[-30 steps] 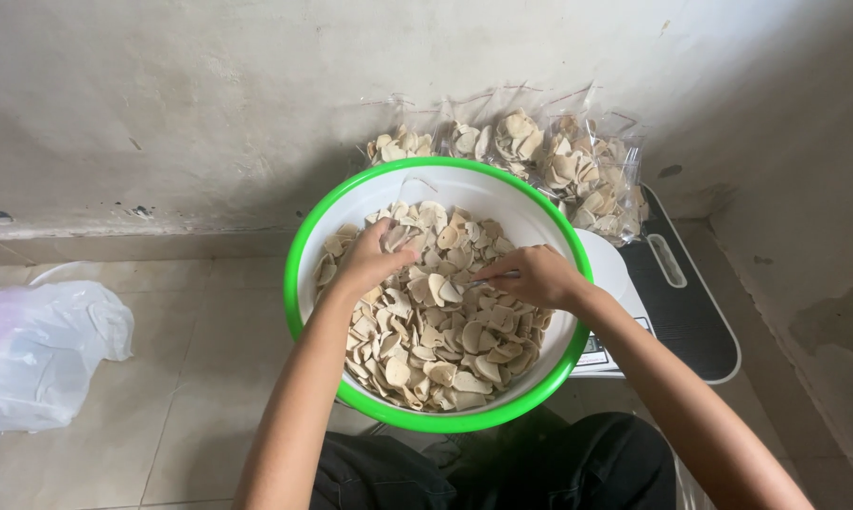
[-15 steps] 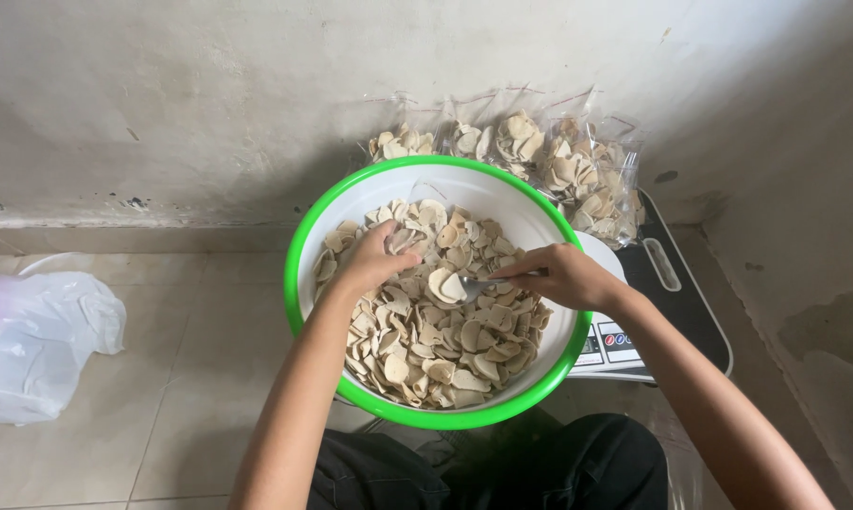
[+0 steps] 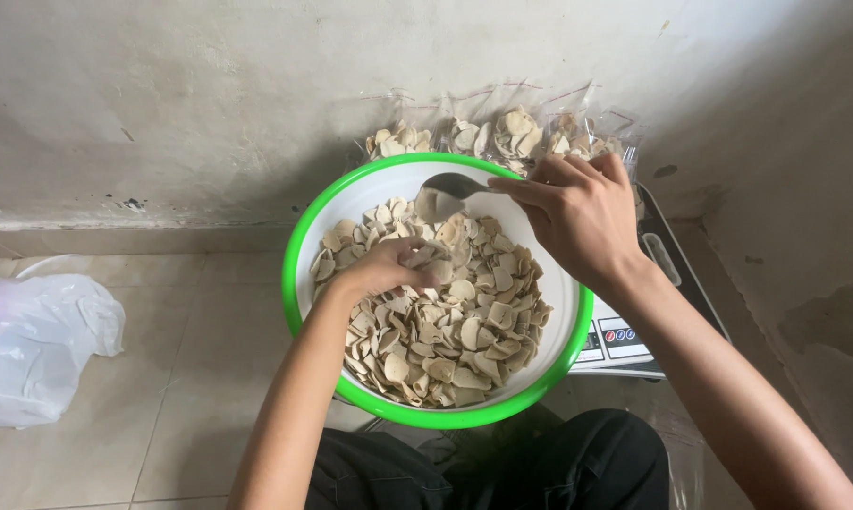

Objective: Packaging small chips into plastic bags and weighing them on a digital scale.

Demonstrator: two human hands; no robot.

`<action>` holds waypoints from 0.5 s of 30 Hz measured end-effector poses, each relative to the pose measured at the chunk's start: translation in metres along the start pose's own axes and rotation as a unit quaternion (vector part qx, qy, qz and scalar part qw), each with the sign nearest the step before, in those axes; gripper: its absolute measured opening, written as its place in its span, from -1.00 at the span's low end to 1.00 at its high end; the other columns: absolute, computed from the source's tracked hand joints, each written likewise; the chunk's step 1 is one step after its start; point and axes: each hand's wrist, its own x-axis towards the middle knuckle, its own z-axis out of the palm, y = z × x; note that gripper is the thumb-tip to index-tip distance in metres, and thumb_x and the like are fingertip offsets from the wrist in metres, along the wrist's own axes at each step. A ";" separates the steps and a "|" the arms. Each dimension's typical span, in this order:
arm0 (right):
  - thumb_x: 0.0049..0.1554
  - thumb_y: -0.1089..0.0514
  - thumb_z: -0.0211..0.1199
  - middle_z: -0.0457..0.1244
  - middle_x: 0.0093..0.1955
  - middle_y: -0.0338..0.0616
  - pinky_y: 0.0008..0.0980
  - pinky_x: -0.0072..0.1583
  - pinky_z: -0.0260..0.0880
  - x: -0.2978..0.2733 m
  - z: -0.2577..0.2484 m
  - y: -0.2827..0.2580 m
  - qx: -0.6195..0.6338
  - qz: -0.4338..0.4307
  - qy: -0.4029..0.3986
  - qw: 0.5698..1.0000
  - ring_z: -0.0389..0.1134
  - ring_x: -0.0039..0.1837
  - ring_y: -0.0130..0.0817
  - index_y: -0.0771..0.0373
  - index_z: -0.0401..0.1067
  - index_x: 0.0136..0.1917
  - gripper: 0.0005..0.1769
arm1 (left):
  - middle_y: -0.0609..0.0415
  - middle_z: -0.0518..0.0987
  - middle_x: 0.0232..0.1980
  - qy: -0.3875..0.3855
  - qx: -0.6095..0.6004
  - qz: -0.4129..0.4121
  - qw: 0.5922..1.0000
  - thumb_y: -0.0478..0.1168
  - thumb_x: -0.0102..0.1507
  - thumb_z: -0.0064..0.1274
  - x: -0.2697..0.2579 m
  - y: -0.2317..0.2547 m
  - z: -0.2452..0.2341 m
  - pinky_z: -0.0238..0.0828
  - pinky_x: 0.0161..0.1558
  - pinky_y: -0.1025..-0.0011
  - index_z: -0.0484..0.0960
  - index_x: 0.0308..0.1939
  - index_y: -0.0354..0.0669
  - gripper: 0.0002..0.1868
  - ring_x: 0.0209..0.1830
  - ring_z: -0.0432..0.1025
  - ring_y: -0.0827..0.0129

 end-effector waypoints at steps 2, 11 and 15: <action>0.32 -0.01 0.23 0.31 -0.14 -0.43 -0.33 0.15 0.18 -0.006 0.003 0.003 -0.002 0.003 0.033 0.999 0.35 -0.04 -0.43 -0.37 0.60 0.21 -0.74 | -0.15 0.63 -0.11 0.009 0.010 -0.009 1.000 -0.10 0.02 0.43 0.008 -0.018 -0.007 0.51 -0.40 0.56 0.47 0.22 -0.43 -0.21 -0.31 0.62 0.33; 0.28 -0.11 0.12 0.39 -0.18 -0.40 -0.24 0.13 0.22 -0.052 0.082 0.032 -0.039 0.170 -0.104 0.979 0.44 -0.16 -0.32 -0.35 0.63 0.05 -0.75 | -0.12 0.61 -0.09 0.059 0.000 -0.009 0.998 -0.26 0.09 0.35 0.007 -0.021 -0.005 0.50 -0.24 0.40 0.53 0.17 -0.35 -0.41 -0.20 0.58 0.27; 0.13 0.02 0.24 0.48 -0.03 -0.16 -0.08 0.21 0.31 -0.046 0.061 -0.014 0.128 0.166 -0.294 0.933 0.53 0.03 -0.06 -0.14 0.66 0.07 -0.73 | -0.24 0.54 0.20 0.092 -0.017 -0.001 0.996 -0.27 0.00 0.40 0.013 -0.027 0.001 0.47 0.03 0.17 0.48 0.28 -0.35 -0.22 0.14 0.50 -0.03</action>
